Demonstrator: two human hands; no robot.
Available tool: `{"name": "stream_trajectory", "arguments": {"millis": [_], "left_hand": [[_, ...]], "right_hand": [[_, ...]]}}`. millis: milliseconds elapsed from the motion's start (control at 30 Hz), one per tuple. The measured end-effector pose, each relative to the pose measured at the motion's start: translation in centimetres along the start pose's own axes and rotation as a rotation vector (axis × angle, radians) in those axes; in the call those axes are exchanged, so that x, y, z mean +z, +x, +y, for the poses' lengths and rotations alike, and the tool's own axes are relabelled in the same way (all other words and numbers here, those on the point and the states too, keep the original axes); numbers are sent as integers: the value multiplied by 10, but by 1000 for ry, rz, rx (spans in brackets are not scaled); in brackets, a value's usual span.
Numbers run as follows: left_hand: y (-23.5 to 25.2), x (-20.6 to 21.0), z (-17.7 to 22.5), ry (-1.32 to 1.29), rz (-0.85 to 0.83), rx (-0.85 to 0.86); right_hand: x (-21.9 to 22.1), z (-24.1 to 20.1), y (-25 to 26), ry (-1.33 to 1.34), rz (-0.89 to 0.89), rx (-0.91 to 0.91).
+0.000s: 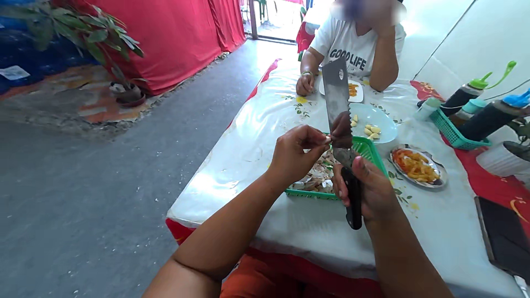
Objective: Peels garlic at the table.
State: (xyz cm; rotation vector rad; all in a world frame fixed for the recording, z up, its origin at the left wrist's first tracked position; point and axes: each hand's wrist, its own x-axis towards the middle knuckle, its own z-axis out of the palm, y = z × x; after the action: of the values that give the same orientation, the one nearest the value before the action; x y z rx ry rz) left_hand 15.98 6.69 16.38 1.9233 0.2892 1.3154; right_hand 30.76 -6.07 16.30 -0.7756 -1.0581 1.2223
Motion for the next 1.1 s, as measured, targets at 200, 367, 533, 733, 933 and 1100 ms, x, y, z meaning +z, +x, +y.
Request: {"name": "stream_trajectory", "arguments": {"millis": [200, 367, 533, 733, 933, 1100], "left_hand": [[-1, 0, -3, -11, -9, 21], [-1, -1, -4, -59, -20, -32], [-2, -1, -5, 12, -31, 47], [-1, -3, -6, -3, -30, 17], [3, -9, 5, -192, -43, -136], [7, -11, 6, -351, 21, -289]], "right_hand": [[3, -4, -3, -73, 77, -1], [7, -3, -4, -55, 135, -20], [13, -2, -3, -112, 158, -27], [13, -2, -3, -121, 174, -45], [7, -4, -2, -84, 239, -28], [4, -3, 1, 14, 201, -1]]}}
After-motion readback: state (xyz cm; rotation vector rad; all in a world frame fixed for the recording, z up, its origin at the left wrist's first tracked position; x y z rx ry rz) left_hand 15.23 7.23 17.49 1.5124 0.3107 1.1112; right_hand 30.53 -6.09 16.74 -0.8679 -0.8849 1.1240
